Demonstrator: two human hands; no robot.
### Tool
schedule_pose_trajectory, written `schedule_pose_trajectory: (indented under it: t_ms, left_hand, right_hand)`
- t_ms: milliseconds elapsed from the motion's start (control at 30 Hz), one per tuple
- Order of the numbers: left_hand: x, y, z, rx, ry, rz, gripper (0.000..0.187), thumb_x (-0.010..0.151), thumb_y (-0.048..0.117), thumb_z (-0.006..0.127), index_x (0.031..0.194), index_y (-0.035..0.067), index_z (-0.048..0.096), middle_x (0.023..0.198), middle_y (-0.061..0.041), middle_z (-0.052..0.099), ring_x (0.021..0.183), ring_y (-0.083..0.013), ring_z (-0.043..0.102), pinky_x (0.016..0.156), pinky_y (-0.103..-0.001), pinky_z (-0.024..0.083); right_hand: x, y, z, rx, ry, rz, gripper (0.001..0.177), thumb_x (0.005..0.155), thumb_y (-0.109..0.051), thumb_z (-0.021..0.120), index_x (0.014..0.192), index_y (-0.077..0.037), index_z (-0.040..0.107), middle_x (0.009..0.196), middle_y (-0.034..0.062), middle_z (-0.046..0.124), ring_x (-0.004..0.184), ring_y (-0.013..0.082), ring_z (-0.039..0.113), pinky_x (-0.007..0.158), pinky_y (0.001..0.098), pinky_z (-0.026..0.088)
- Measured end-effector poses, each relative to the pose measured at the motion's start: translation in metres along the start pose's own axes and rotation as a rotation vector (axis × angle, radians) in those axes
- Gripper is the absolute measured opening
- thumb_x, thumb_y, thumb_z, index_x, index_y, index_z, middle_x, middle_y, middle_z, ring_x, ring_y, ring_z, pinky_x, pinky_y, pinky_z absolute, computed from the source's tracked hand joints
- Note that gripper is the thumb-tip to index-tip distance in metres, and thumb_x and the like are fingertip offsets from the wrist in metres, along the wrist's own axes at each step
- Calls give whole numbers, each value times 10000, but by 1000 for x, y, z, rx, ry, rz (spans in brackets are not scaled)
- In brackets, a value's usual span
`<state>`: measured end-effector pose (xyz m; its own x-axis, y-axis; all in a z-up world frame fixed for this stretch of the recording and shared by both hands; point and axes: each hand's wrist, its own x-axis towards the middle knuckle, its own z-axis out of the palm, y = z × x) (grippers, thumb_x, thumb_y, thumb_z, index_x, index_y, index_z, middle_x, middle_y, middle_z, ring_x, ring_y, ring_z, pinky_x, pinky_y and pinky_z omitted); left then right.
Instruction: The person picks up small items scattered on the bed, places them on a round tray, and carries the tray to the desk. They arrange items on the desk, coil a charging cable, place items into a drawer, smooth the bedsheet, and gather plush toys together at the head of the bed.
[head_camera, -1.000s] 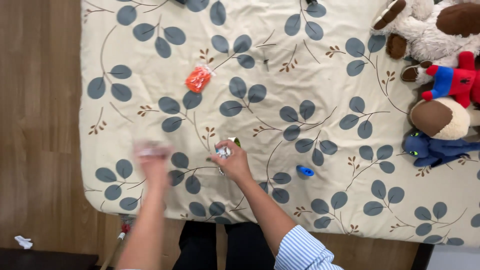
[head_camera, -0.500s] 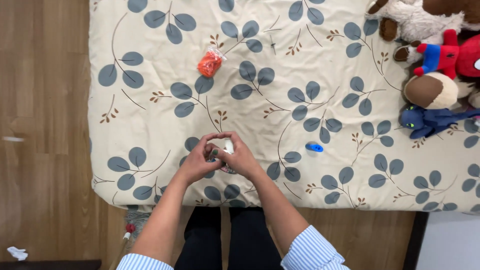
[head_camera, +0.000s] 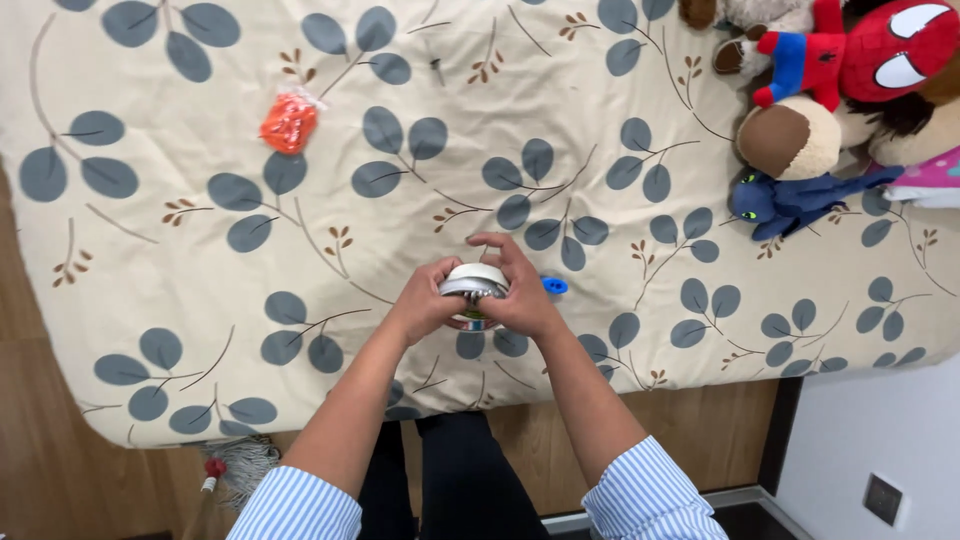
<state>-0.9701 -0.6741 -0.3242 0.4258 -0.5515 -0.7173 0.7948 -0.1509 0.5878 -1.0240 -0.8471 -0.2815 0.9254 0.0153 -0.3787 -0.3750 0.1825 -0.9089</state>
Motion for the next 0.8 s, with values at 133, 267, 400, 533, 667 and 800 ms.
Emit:
schedule_pose_trajectory:
  t_ms: [133,267,400,533,667,800]
  left_hand:
    - [29,8,16,-272,110,213,419,625,-115,630,1009,42,694,672,-82,682,652,-187,691,591,-324,583]
    - [40,19,-5,-332,210,261,1015,699,-215,665,1573,155,306,845,-73,692,740,-169,733,662,-258,636]
    - [60,9,-41,-174,433,297,964,822,-195,643,1627,226,320,1281,-102,689,988,-103,657,894,-265,624]
    - [87,-3,-63,173,517,267,603,801,-79,751,1306,250,735,1021,-23,672,889,-92,653,792,-224,601]
    - [120,6,-76,77,425,180,686,722,212,954,1352,173,685,1041,-69,705,865,-126,686,737,-274,653]
    - [123,44,-103,154,530,97,464,789,349,916,1225,304,762,1014,-32,757,857,-160,748,656,-288,673]
  right_hand:
    - [10,83,-84,-89,22,-109,1135,590,-305,1021,1540,-175,414,1233,104,677,1154,213,572,1027,373,439]
    - [-16,207,-149,-988,138,233,633,725,-368,903,1291,-220,665,1297,107,574,1290,376,538,1078,510,472]
    - [-3,251,-157,-961,221,341,332,829,-138,816,1144,-141,712,1179,123,642,1139,380,657,990,476,541]
    - [76,157,-84,-275,253,395,460,942,-220,724,1325,-176,473,1270,127,577,966,296,618,764,407,555]
    - [183,111,-38,-15,-114,237,292,954,-133,497,1239,-190,471,1112,48,493,843,198,543,653,293,508]
    - [315,133,-75,-691,153,-97,186,954,-229,652,1091,-135,735,965,106,657,940,275,646,932,440,504]
